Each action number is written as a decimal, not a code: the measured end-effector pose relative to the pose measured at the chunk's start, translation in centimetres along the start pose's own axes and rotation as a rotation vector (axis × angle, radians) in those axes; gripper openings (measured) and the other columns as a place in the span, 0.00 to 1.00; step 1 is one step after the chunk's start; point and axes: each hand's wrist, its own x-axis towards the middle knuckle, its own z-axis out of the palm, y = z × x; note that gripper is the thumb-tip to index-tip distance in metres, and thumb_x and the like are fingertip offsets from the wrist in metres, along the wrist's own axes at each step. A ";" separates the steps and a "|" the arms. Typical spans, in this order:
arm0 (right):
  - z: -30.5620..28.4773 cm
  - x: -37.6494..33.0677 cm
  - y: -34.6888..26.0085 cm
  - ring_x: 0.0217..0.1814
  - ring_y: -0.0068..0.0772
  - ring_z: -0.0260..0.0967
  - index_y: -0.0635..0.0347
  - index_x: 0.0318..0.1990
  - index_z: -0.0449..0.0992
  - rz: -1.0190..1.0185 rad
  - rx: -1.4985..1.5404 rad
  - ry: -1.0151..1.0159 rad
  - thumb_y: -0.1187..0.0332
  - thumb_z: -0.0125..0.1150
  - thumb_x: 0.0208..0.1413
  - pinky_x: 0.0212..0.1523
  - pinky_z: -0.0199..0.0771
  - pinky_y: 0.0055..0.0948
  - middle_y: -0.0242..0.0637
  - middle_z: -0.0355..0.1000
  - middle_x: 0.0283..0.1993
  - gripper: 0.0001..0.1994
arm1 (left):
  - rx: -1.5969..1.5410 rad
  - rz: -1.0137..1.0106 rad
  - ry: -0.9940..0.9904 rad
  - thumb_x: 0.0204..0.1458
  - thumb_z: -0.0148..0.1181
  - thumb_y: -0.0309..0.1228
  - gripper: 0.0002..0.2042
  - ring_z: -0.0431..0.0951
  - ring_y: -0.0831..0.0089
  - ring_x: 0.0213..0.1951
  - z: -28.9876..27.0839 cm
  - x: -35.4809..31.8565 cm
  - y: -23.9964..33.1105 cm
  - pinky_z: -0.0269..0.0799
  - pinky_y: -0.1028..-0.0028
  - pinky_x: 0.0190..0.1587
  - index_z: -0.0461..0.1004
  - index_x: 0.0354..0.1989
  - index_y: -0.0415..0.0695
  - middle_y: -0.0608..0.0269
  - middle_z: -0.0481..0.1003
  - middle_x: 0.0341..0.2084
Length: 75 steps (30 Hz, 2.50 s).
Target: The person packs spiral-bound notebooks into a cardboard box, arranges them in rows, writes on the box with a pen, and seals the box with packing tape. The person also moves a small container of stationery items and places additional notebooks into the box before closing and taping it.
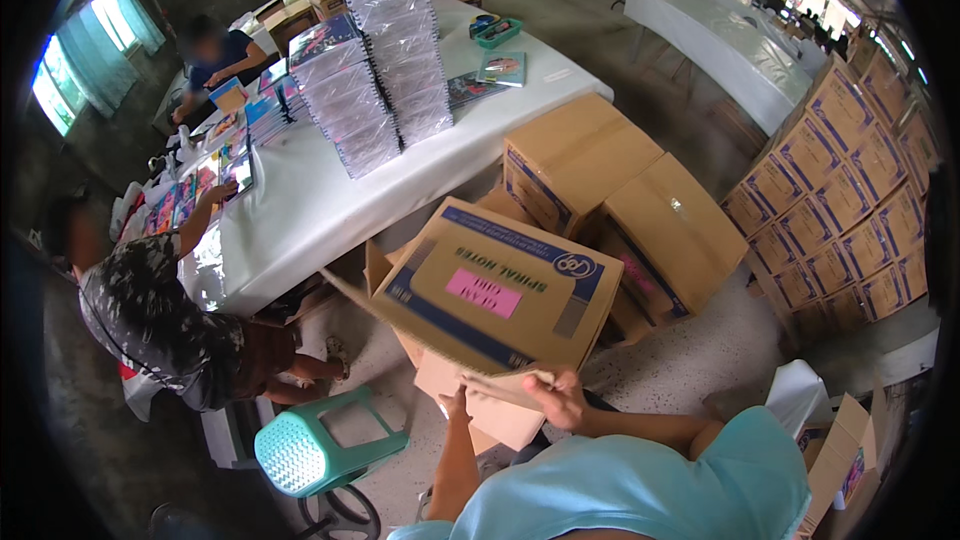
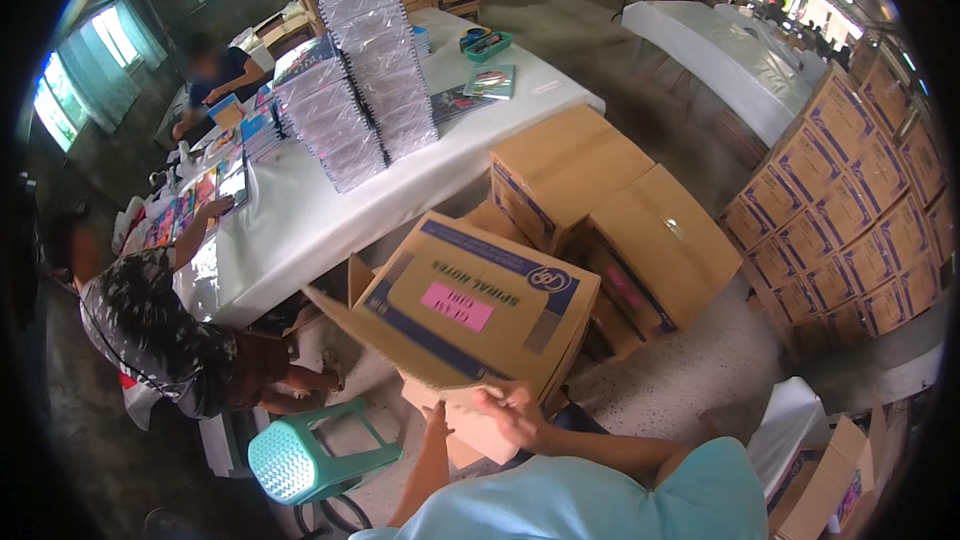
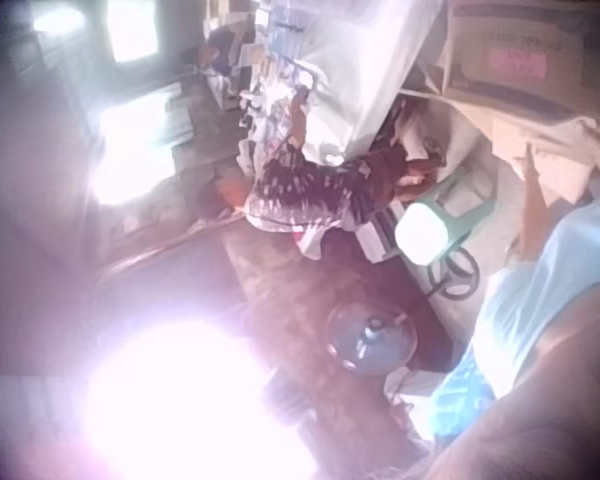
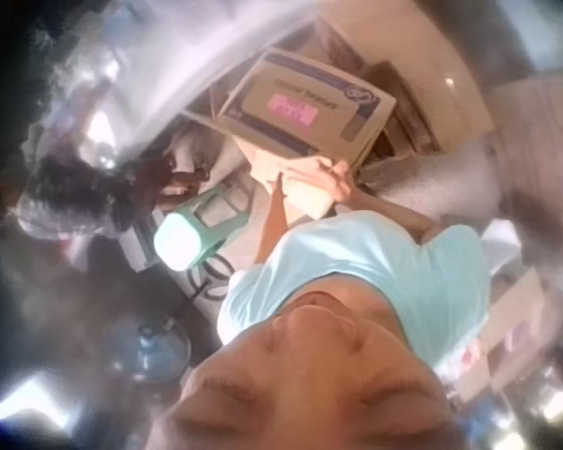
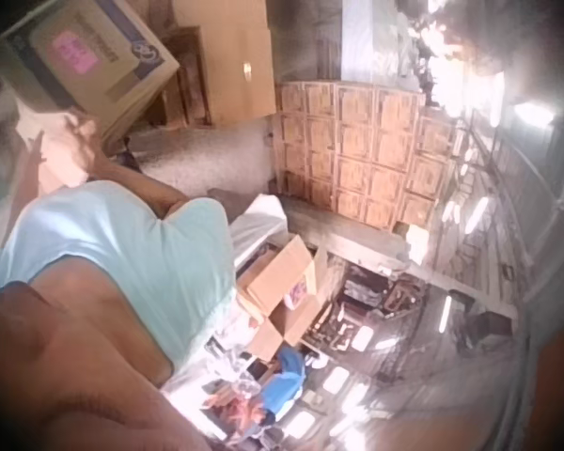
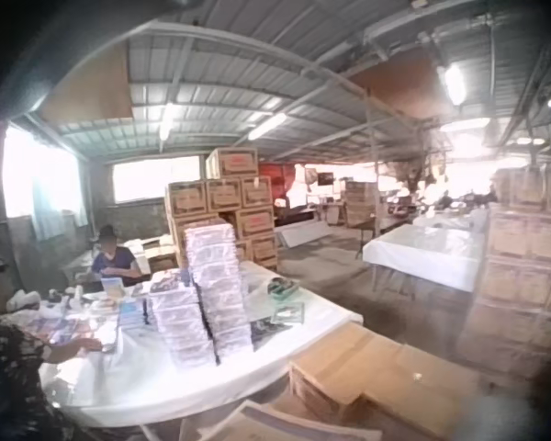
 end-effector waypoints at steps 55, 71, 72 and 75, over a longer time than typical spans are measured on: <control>-1.1 12.0 16.2 0.73 0.53 0.33 0.51 0.65 0.54 0.020 -1.808 0.842 0.70 0.57 0.44 0.63 0.36 0.67 0.45 0.34 0.72 0.36 | 1.975 1.550 0.079 0.18 0.76 0.51 0.54 0.28 0.36 0.66 -14.6 -2.7 31.4 0.37 0.48 0.65 0.56 0.63 0.69 0.40 0.21 0.65; -6.6 28.2 16.0 0.73 0.53 0.29 0.44 0.69 0.38 0.754 -1.323 0.898 0.38 0.65 0.34 0.59 0.42 0.72 0.40 0.28 0.73 0.56 | 1.717 1.747 -0.425 0.43 0.59 0.32 0.10 0.34 0.26 0.63 -14.4 7.6 37.6 0.33 0.35 0.60 0.80 0.35 0.51 0.40 0.31 0.66; -8.9 28.3 18.7 0.73 0.53 0.28 0.44 0.69 0.36 0.884 -1.202 0.810 0.35 0.64 0.33 0.59 0.42 0.72 0.39 0.27 0.73 0.58 | 1.706 1.718 -0.479 0.42 0.60 0.32 0.10 0.33 0.26 0.63 -13.5 6.8 37.1 0.33 0.34 0.60 0.79 0.36 0.53 0.39 0.32 0.66; -12.9 28.9 20.3 0.73 0.54 0.29 0.47 0.68 0.39 0.926 -0.977 0.684 0.29 0.61 0.29 0.59 0.44 0.72 0.39 0.28 0.73 0.60 | 1.714 1.596 -0.590 0.40 0.63 0.34 0.13 0.31 0.24 0.62 -13.8 6.1 36.8 0.32 0.32 0.58 0.78 0.38 0.57 0.37 0.33 0.65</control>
